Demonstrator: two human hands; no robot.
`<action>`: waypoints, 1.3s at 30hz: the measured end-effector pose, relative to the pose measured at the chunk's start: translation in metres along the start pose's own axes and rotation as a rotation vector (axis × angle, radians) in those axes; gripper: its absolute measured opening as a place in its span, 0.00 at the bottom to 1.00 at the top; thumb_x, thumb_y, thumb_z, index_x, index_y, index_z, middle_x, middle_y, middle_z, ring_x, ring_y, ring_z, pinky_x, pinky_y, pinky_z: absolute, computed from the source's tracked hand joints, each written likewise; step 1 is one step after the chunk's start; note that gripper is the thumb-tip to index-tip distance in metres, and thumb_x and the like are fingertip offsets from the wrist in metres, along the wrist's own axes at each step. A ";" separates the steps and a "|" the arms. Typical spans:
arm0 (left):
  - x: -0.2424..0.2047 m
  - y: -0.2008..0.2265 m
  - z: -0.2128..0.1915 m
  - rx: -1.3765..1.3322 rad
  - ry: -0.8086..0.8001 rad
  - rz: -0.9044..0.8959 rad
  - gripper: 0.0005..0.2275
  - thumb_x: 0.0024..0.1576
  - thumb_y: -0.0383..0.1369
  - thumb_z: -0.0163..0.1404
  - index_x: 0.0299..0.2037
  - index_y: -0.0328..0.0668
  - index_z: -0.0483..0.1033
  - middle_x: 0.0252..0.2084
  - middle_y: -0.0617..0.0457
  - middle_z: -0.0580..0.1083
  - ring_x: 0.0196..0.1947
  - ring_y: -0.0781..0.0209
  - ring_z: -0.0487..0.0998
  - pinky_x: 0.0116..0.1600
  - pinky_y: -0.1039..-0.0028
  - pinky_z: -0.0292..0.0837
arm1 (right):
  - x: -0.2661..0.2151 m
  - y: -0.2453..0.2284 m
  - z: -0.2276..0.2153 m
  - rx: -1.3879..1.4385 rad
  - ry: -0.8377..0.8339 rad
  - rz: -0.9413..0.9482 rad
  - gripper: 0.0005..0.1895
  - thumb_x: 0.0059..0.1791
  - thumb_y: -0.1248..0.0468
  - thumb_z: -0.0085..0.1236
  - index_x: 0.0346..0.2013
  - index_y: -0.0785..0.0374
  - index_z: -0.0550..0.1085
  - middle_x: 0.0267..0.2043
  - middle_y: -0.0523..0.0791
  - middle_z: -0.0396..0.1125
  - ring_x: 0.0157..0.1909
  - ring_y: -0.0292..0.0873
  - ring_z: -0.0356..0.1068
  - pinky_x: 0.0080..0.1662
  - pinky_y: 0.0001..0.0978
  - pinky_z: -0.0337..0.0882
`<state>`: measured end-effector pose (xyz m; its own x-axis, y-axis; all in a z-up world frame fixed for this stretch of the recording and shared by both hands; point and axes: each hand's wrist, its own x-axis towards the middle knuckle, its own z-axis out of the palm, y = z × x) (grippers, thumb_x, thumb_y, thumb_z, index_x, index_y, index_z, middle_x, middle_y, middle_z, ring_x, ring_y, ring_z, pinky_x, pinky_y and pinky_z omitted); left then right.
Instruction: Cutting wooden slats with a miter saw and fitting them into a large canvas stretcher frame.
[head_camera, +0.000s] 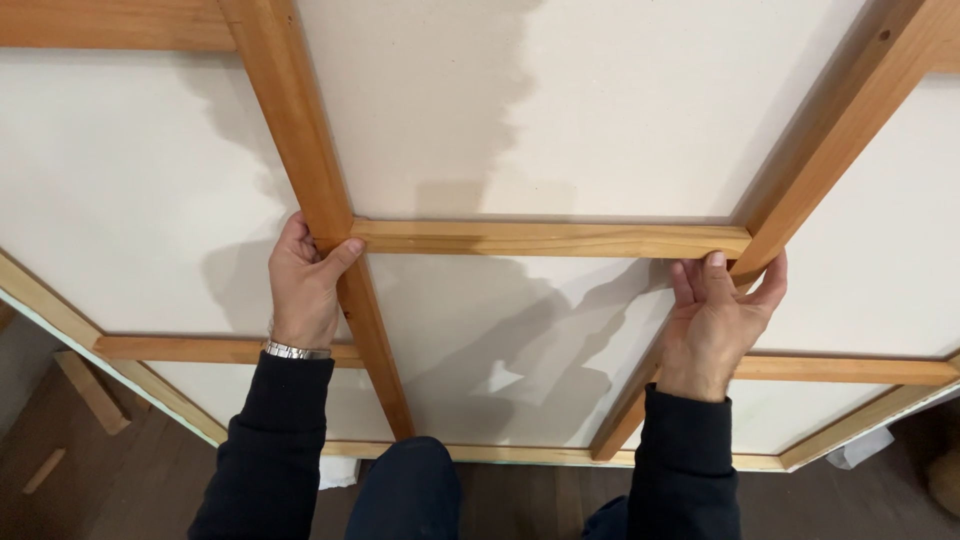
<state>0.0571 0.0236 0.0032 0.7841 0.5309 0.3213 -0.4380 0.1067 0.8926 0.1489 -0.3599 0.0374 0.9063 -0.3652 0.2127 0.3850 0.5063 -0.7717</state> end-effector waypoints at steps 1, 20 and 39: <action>0.000 0.001 0.000 0.001 0.001 -0.003 0.17 0.59 0.19 0.55 0.57 0.31 0.69 0.49 0.51 0.77 0.48 0.67 0.79 0.56 0.75 0.77 | 0.000 0.000 0.000 -0.003 0.017 0.002 0.35 0.57 0.71 0.52 0.75 0.51 0.50 0.48 0.45 0.70 0.47 0.41 0.77 0.50 0.36 0.83; 0.002 0.003 -0.002 -0.007 -0.004 -0.059 0.17 0.58 0.19 0.55 0.57 0.31 0.68 0.48 0.51 0.78 0.47 0.67 0.80 0.55 0.76 0.79 | 0.001 0.005 -0.004 0.034 -0.007 -0.016 0.33 0.58 0.73 0.52 0.74 0.52 0.52 0.54 0.48 0.70 0.49 0.42 0.77 0.51 0.37 0.83; 0.002 0.006 -0.001 -0.004 -0.027 -0.050 0.17 0.58 0.19 0.55 0.57 0.32 0.69 0.48 0.51 0.78 0.47 0.68 0.80 0.55 0.76 0.78 | 0.001 0.005 -0.005 0.043 -0.002 -0.016 0.34 0.58 0.73 0.52 0.75 0.52 0.52 0.53 0.48 0.70 0.49 0.42 0.77 0.50 0.35 0.84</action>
<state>0.0558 0.0263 0.0087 0.8167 0.5018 0.2849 -0.3998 0.1360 0.9065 0.1507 -0.3621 0.0310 0.9002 -0.3720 0.2262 0.4069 0.5337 -0.7414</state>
